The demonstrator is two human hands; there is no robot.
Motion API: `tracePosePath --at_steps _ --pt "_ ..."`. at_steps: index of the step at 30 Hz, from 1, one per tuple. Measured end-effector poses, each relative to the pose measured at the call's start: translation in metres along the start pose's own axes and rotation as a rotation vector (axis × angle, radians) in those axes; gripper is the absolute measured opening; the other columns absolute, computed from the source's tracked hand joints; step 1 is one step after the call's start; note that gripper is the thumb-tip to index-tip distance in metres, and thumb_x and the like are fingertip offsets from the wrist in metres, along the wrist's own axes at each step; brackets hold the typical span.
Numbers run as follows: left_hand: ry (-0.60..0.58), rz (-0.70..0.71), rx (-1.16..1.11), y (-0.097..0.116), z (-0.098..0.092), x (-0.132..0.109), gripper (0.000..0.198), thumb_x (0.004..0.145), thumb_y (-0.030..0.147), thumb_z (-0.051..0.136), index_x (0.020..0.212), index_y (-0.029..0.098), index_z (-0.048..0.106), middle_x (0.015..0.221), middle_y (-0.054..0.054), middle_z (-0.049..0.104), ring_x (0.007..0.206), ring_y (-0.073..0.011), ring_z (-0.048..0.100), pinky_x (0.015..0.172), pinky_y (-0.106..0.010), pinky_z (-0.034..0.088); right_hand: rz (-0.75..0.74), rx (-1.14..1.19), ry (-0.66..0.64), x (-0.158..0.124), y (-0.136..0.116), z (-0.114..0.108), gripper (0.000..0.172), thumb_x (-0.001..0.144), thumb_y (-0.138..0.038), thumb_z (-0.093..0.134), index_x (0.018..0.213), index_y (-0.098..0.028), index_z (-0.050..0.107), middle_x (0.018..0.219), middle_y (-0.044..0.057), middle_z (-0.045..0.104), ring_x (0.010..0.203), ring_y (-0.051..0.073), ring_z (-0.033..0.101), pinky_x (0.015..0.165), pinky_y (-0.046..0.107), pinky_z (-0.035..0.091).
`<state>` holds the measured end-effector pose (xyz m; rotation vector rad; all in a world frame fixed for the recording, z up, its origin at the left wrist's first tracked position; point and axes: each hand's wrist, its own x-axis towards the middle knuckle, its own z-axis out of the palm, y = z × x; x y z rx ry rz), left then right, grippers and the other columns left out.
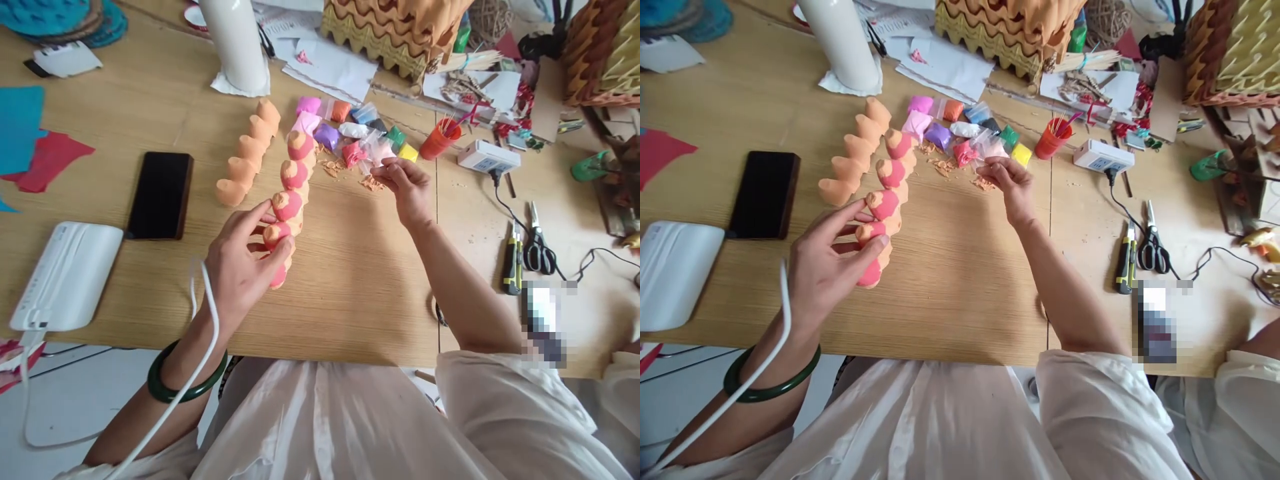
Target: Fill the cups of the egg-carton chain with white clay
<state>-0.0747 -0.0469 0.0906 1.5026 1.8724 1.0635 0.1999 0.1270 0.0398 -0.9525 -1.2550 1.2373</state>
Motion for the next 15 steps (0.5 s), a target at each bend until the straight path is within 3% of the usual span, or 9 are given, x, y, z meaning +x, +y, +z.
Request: tracePosePath --at_steps 2,5,6,7,9,11,15 --pt "0.017 -0.003 -0.024 -0.001 -0.004 -0.003 0.054 0.088 0.034 0.077 0.142 0.032 0.071 0.129 -0.004 0.075 0.109 -0.0214 0.077 0.082 -0.031 0.068 0.068 -0.027 -0.149 -0.011 -0.011 -0.002 0.03 0.088 -0.051 0.089 0.094 -0.022 0.081 0.089 0.003 0.081 0.086 0.017 0.079 0.094 0.038 0.067" --pt "0.032 -0.006 -0.057 -0.005 -0.007 -0.004 0.054 0.088 0.034 0.078 0.142 0.033 0.072 0.13 -0.003 0.074 0.108 -0.0208 0.077 0.085 -0.031 0.069 0.378 -0.133 -0.578 -0.038 -0.015 -0.007 0.038 0.085 -0.053 0.09 0.093 -0.016 0.083 0.082 0.008 0.082 0.078 0.021 0.08 0.079 0.039 0.069" --pt "0.032 -0.013 -0.068 -0.005 -0.007 -0.004 0.054 0.088 0.033 0.078 0.142 0.033 0.072 0.13 -0.003 0.074 0.108 -0.0207 0.077 0.085 -0.031 0.069 0.385 -0.143 -0.562 -0.043 -0.012 -0.01 0.04 0.083 -0.054 0.09 0.091 -0.016 0.083 0.08 0.008 0.082 0.077 0.021 0.079 0.078 0.037 0.069" --pt "0.026 -0.024 -0.076 -0.006 -0.006 -0.004 0.054 0.088 0.033 0.077 0.142 0.033 0.071 0.13 -0.003 0.074 0.108 -0.0207 0.076 0.086 -0.031 0.069 0.335 -0.143 -0.462 -0.044 -0.006 -0.013 0.04 0.084 -0.054 0.09 0.09 -0.016 0.082 0.08 0.008 0.081 0.078 0.019 0.079 0.079 0.035 0.068" --pt "-0.004 -0.033 -0.067 -0.005 -0.001 -0.006 0.053 0.09 0.034 0.075 0.142 0.033 0.07 0.129 -0.004 0.073 0.11 -0.0215 0.076 0.086 -0.031 0.069 0.168 -0.107 -0.156 -0.036 0.006 -0.017 0.034 0.085 -0.05 0.09 0.087 -0.019 0.078 0.081 0.004 0.079 0.08 0.016 0.076 0.084 0.032 0.066" --pt "-0.046 -0.025 -0.057 -0.002 0.008 -0.011 0.053 0.091 0.036 0.073 0.144 0.03 0.068 0.126 -0.005 0.073 0.11 -0.0219 0.075 0.082 -0.03 0.069 0.094 -0.071 0.049 -0.024 0.015 -0.016 0.03 0.088 -0.049 0.088 0.087 -0.022 0.073 0.077 -0.001 0.073 0.074 0.013 0.071 0.076 0.03 0.064" --pt "-0.158 0.008 -0.024 0.005 0.036 -0.021 0.057 0.092 0.031 0.072 0.148 0.026 0.064 0.126 -0.007 0.073 0.108 -0.0212 0.074 0.083 -0.029 0.066 0.175 -0.09 0.035 -0.025 0.01 0.006 0.029 0.093 -0.05 0.083 0.092 -0.023 0.069 0.067 -0.005 0.06 0.057 0.01 0.056 0.053 0.023 0.054"
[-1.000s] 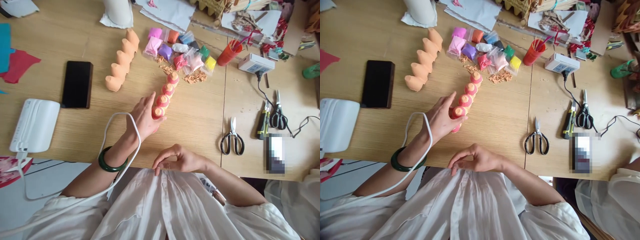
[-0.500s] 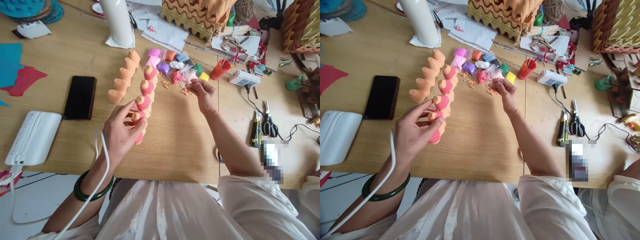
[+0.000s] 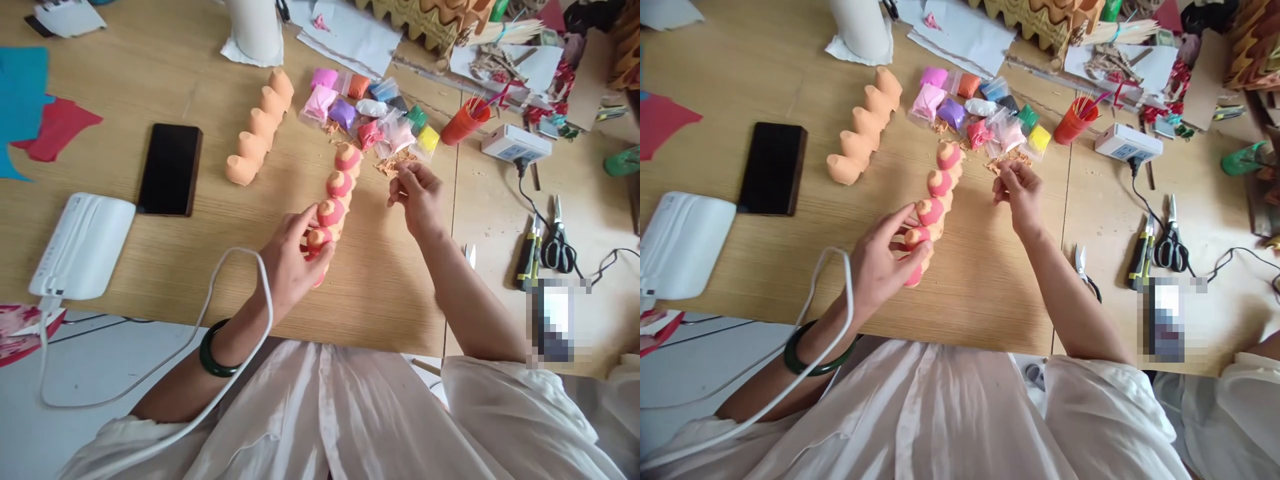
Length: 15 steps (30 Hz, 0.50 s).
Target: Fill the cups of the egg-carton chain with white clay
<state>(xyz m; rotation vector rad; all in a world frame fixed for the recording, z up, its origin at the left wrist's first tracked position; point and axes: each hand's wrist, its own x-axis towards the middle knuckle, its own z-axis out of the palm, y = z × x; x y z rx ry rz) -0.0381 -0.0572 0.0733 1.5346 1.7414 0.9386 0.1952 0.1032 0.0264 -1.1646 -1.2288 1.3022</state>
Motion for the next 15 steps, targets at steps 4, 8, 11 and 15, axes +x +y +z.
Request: tracePosePath --at_steps 4,8,11,15 --pt "-0.04 -0.042 0.073 0.003 0.019 0.007 0.056 0.093 0.033 0.074 0.148 0.026 0.065 0.13 -0.009 0.074 0.114 -0.0272 0.073 0.092 -0.039 0.064 0.101 0.009 -0.102 -0.045 -0.024 0.02 0.027 0.093 -0.044 0.084 0.091 -0.02 0.072 0.071 -0.002 0.065 0.059 0.01 0.057 0.052 0.022 0.053" --pt "-0.009 -0.03 0.085 0.005 0.003 0.017 0.054 0.092 0.035 0.075 0.144 0.023 0.068 0.127 -0.008 0.074 0.113 -0.0275 0.074 0.095 -0.041 0.065 0.228 0.14 -0.251 -0.116 -0.044 0.033 0.028 0.092 -0.045 0.087 0.1 -0.021 0.076 0.084 0.002 0.078 0.074 0.015 0.074 0.074 0.03 0.066" --pt "0.103 0.006 0.021 0.009 -0.024 0.018 0.054 0.093 0.032 0.073 0.146 0.028 0.068 0.13 -0.004 0.073 0.108 -0.0201 0.074 0.079 -0.029 0.065 0.458 0.191 -0.626 -0.173 -0.036 0.053 0.031 0.097 -0.048 0.08 0.107 -0.019 0.081 0.096 0.008 0.085 0.091 0.02 0.082 0.092 0.038 0.068" --pt "0.194 0.018 0.018 0.015 -0.052 0.019 0.054 0.095 0.039 0.076 0.147 0.029 0.068 0.131 -0.001 0.074 0.112 -0.021 0.075 0.079 -0.029 0.064 0.409 0.086 -0.811 -0.162 0.0 0.069 0.04 0.095 -0.058 0.078 0.103 -0.019 0.084 0.1 0.009 0.087 0.097 0.024 0.083 0.1 0.044 0.066"
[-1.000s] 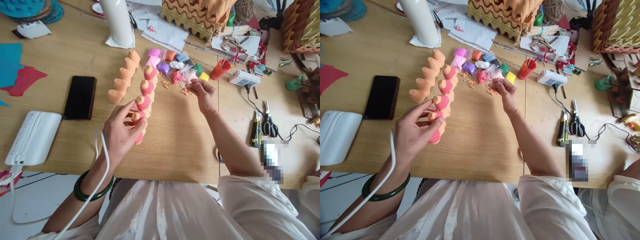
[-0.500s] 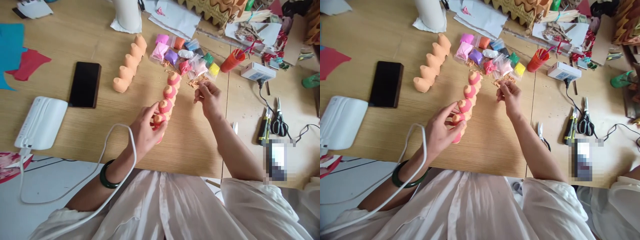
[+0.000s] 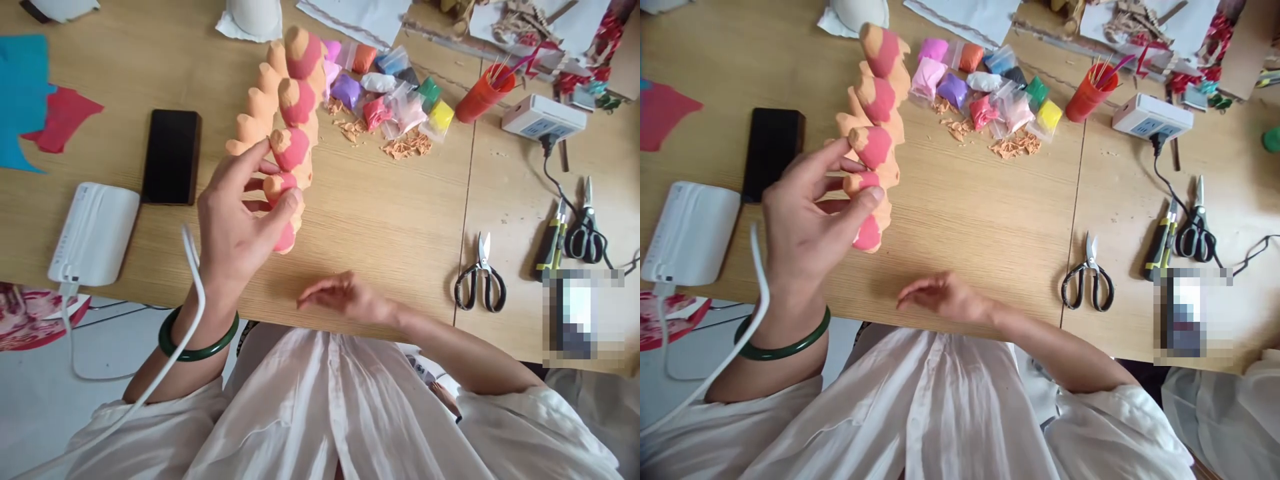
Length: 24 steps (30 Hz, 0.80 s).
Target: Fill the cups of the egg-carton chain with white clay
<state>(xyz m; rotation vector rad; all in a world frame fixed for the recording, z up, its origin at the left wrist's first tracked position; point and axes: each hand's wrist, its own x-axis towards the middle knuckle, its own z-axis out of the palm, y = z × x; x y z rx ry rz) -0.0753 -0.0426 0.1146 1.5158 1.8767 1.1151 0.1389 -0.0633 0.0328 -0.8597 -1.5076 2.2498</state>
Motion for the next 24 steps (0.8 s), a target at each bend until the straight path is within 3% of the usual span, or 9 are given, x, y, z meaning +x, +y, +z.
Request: tracePosePath --at_steps 4,6,8,12,14,16,19,21,24 --pt "0.063 0.027 0.04 -0.004 -0.008 0.005 0.054 0.093 0.046 0.077 0.145 0.032 0.069 0.129 -0.003 0.074 0.115 -0.029 0.077 0.077 -0.042 0.064 -0.477 -0.11 0.686 0.064 -0.024 -0.1 0.037 0.089 -0.061 0.084 0.092 -0.024 0.082 0.106 0.005 0.085 0.112 0.023 0.079 0.115 0.045 0.058" --pt "0.105 0.065 0.054 -0.009 -0.008 0.006 0.057 0.093 0.045 0.077 0.147 0.031 0.068 0.129 -0.005 0.072 0.114 -0.0286 0.078 0.076 -0.045 0.063 -0.632 -0.019 0.893 0.078 -0.039 -0.124 0.035 0.091 -0.06 0.082 0.096 -0.026 0.079 0.103 0.002 0.083 0.113 0.022 0.079 0.113 0.045 0.059" --pt "0.162 0.11 0.058 -0.013 -0.007 0.008 0.059 0.092 0.039 0.078 0.149 0.032 0.066 0.132 -0.006 0.071 0.114 -0.0268 0.077 0.076 -0.044 0.065 -0.644 0.03 0.781 0.072 -0.039 -0.102 0.03 0.094 -0.056 0.081 0.099 -0.026 0.078 0.104 0.002 0.083 0.106 0.02 0.081 0.105 0.042 0.063" --pt "0.139 0.123 0.038 -0.015 -0.002 0.012 0.055 0.093 0.037 0.078 0.147 0.031 0.068 0.13 -0.004 0.072 0.11 -0.0235 0.077 0.075 -0.037 0.066 -0.217 -0.105 -0.07 0.043 -0.003 0.009 0.025 0.107 -0.04 0.065 0.11 -0.02 0.08 0.099 0.007 0.086 0.093 0.02 0.083 0.091 0.036 0.067" --pt "0.13 0.134 0.016 -0.013 0.002 0.014 0.056 0.091 0.032 0.08 0.145 0.025 0.07 0.128 -0.005 0.073 0.107 -0.0215 0.076 0.075 -0.033 0.067 -0.243 -0.247 -0.302 0.051 0.007 0.025 0.02 0.105 -0.027 0.065 0.107 -0.019 0.083 0.107 0.007 0.087 0.096 0.019 0.082 0.092 0.033 0.065" --pt "0.111 0.146 -0.003 -0.01 0.005 0.015 0.057 0.089 0.028 0.08 0.144 0.023 0.07 0.126 -0.006 0.073 0.106 -0.0198 0.075 0.075 -0.029 0.067 -0.334 -0.302 -0.122 0.08 0.0 -0.01 0.017 0.104 -0.026 0.067 0.111 -0.022 0.083 0.119 0.006 0.086 0.111 0.02 0.081 0.105 0.036 0.062" --pt "0.096 0.15 -0.019 -0.01 0.007 0.013 0.055 0.089 0.027 0.079 0.144 0.027 0.07 0.125 -0.005 0.072 0.108 -0.0197 0.075 0.075 -0.027 0.068 -0.496 -0.286 0.579 0.123 -0.036 -0.108 0.019 0.102 -0.038 0.074 0.097 -0.021 0.08 0.114 0.007 0.085 0.114 0.022 0.079 0.111 0.041 0.06" --pt "0.102 0.152 -0.02 -0.012 0.007 0.011 0.053 0.092 0.029 0.078 0.144 0.031 0.07 0.128 -0.004 0.071 0.109 -0.0204 0.075 0.077 -0.029 0.069 -0.561 -0.201 0.894 0.125 -0.06 -0.149 0.022 0.1 -0.044 0.077 0.095 -0.023 0.077 0.103 0.004 0.085 0.112 0.019 0.078 0.114 0.039 0.058" --pt "0.097 0.162 -0.019 -0.018 0.008 0.011 0.052 0.093 0.031 0.078 0.145 0.034 0.068 0.13 -0.003 0.071 0.111 -0.0212 0.074 0.081 -0.031 0.069 -0.568 -0.038 0.624 0.078 -0.064 -0.124 0.026 0.098 -0.048 0.08 0.101 -0.023 0.078 0.107 0.003 0.085 0.103 0.017 0.081 0.1 0.035 0.066"
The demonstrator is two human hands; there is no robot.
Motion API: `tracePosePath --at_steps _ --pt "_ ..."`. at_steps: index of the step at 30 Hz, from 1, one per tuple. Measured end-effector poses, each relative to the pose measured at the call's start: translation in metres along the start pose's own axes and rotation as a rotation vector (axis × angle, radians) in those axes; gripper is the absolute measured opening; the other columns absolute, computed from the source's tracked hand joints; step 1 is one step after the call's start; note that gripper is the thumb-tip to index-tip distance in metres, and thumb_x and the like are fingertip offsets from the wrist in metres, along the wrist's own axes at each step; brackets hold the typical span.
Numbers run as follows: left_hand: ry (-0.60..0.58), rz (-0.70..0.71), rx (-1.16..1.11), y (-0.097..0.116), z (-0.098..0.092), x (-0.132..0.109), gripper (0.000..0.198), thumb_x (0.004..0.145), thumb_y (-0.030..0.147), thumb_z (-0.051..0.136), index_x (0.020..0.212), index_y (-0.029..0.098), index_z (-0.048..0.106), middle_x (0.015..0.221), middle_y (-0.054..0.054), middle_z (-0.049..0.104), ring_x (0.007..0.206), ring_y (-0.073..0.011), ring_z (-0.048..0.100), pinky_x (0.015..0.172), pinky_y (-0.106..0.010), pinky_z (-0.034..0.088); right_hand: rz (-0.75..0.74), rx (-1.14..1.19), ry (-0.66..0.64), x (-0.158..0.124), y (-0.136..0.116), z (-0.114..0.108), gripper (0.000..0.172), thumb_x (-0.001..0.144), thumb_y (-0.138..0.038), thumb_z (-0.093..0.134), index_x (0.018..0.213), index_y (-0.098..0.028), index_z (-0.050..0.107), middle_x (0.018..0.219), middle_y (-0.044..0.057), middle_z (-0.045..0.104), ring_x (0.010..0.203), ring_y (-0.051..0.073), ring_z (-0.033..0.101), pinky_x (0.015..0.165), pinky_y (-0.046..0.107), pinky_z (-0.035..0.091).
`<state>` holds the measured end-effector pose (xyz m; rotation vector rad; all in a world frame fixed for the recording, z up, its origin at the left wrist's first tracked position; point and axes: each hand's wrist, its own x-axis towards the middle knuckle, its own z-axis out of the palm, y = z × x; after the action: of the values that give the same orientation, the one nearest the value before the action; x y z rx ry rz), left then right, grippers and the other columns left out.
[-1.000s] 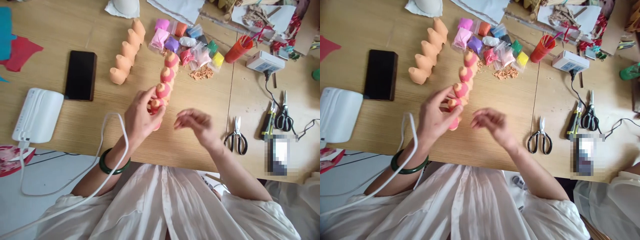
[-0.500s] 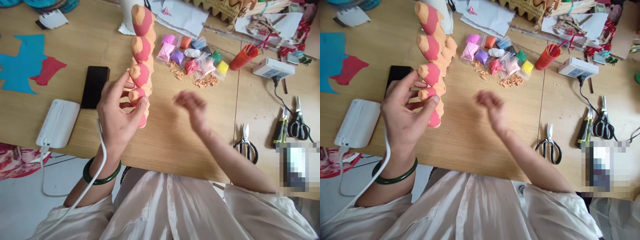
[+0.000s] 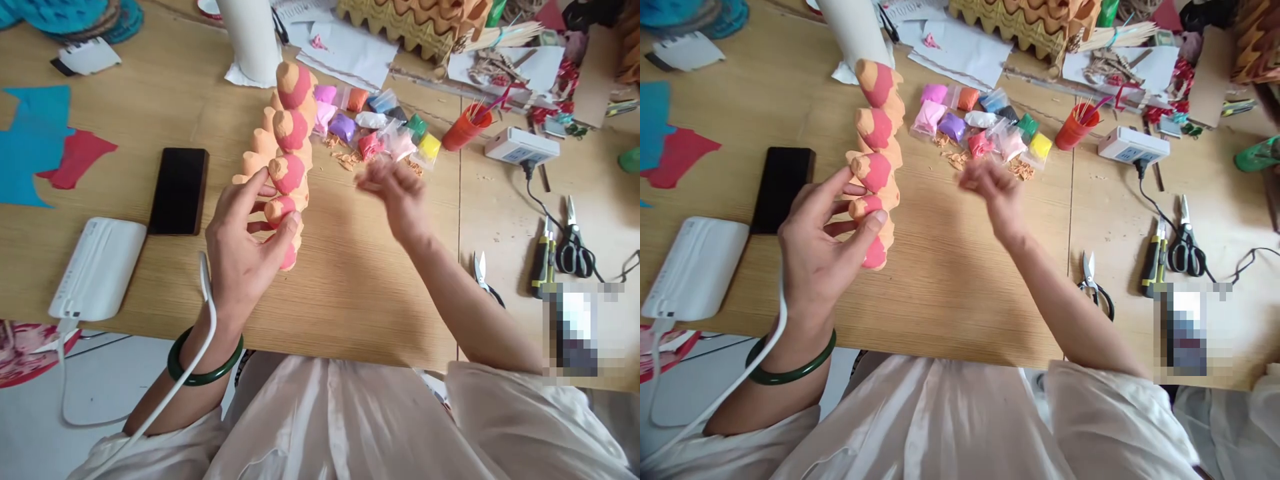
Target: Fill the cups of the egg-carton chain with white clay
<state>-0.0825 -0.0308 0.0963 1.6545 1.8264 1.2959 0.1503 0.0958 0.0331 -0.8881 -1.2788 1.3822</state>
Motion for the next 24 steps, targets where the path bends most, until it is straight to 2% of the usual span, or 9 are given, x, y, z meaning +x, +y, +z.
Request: tracePosePath --at_steps 3,5,6,8,10,12,14,17,24 --pt "-0.039 -0.024 0.012 -0.004 0.005 0.0 0.053 0.093 0.029 0.077 0.146 0.034 0.067 0.13 -0.004 0.071 0.11 -0.0212 0.074 0.08 -0.031 0.069 0.384 0.092 -0.679 -0.096 -0.019 0.023 0.038 0.102 -0.053 0.072 0.11 -0.018 0.081 0.1 0.009 0.087 0.09 0.022 0.085 0.085 0.039 0.072" --pt "-0.062 -0.025 0.028 -0.004 0.012 -0.003 0.055 0.093 0.027 0.076 0.147 0.032 0.066 0.13 -0.006 0.071 0.109 -0.0214 0.075 0.08 -0.031 0.069 0.454 -0.001 -0.87 -0.13 -0.017 0.029 0.039 0.104 -0.051 0.069 0.107 -0.015 0.084 0.095 0.01 0.088 0.086 0.021 0.085 0.082 0.036 0.071" --pt "-0.072 -0.015 0.039 -0.002 0.016 -0.005 0.056 0.093 0.027 0.075 0.148 0.03 0.066 0.129 -0.006 0.072 0.11 -0.0218 0.075 0.08 -0.032 0.069 0.407 -0.051 -0.876 -0.131 -0.013 0.025 0.036 0.103 -0.049 0.071 0.11 -0.016 0.084 0.102 0.011 0.088 0.092 0.021 0.085 0.087 0.036 0.071" --pt "-0.088 0.009 0.074 0.002 0.025 -0.014 0.058 0.093 0.029 0.073 0.15 0.027 0.064 0.128 -0.007 0.072 0.114 -0.0233 0.074 0.083 -0.033 0.068 0.26 -0.129 -0.561 -0.105 -0.003 0.004 0.035 0.098 -0.052 0.077 0.107 -0.019 0.084 0.107 0.009 0.088 0.099 0.02 0.084 0.095 0.036 0.069" --pt "-0.131 -0.017 0.124 0.008 0.035 -0.024 0.058 0.094 0.03 0.071 0.151 0.026 0.062 0.13 -0.008 0.072 0.115 -0.0243 0.074 0.084 -0.034 0.067 0.129 -0.118 -0.035 -0.064 0.003 -0.023 0.039 0.086 -0.06 0.087 0.095 -0.022 0.08 0.089 0.003 0.085 0.083 0.016 0.081 0.085 0.032 0.07" --pt "-0.199 -0.036 0.184 0.013 0.047 -0.034 0.058 0.095 0.031 0.071 0.151 0.025 0.062 0.133 -0.009 0.073 0.109 -0.024 0.077 0.086 -0.035 0.066 0.079 -0.075 0.276 -0.034 0.001 -0.041 0.044 0.077 -0.061 0.094 0.094 -0.025 0.076 0.078 -0.002 0.08 0.077 0.015 0.079 0.077 0.03 0.069" --pt "-0.254 -0.043 0.267 0.016 0.06 -0.041 0.058 0.094 0.033 0.072 0.15 0.024 0.063 0.136 -0.01 0.074 0.113 -0.0273 0.077 0.084 -0.035 0.064 0.101 -0.024 0.29 -0.028 -0.006 -0.041 0.045 0.077 -0.063 0.093 0.093 -0.024 0.075 0.075 -0.002 0.078 0.072 0.015 0.076 0.068 0.028 0.068" --pt "-0.286 -0.064 0.371 0.016 0.078 -0.044 0.061 0.095 0.036 0.072 0.153 0.021 0.061 0.142 -0.013 0.072 0.121 -0.0322 0.076 0.082 -0.037 0.064 0.185 -0.001 0.22 -0.053 -0.013 -0.02 0.045 0.076 -0.062 0.094 0.088 -0.022 0.077 0.067 -0.003 0.071 0.055 0.01 0.062 0.049 0.023 0.056" --pt "-0.291 -0.024 0.313 0.004 0.083 -0.048 0.067 0.097 0.047 0.073 0.156 0.018 0.058 0.148 -0.017 0.068 0.129 -0.0324 0.072 0.092 -0.038 0.064 0.283 0.093 0.115 -0.097 -0.005 0.008 0.045 0.073 -0.056 0.098 0.096 -0.021 0.08 0.084 -0.001 0.077 0.06 0.011 0.067 0.062 0.028 0.064"
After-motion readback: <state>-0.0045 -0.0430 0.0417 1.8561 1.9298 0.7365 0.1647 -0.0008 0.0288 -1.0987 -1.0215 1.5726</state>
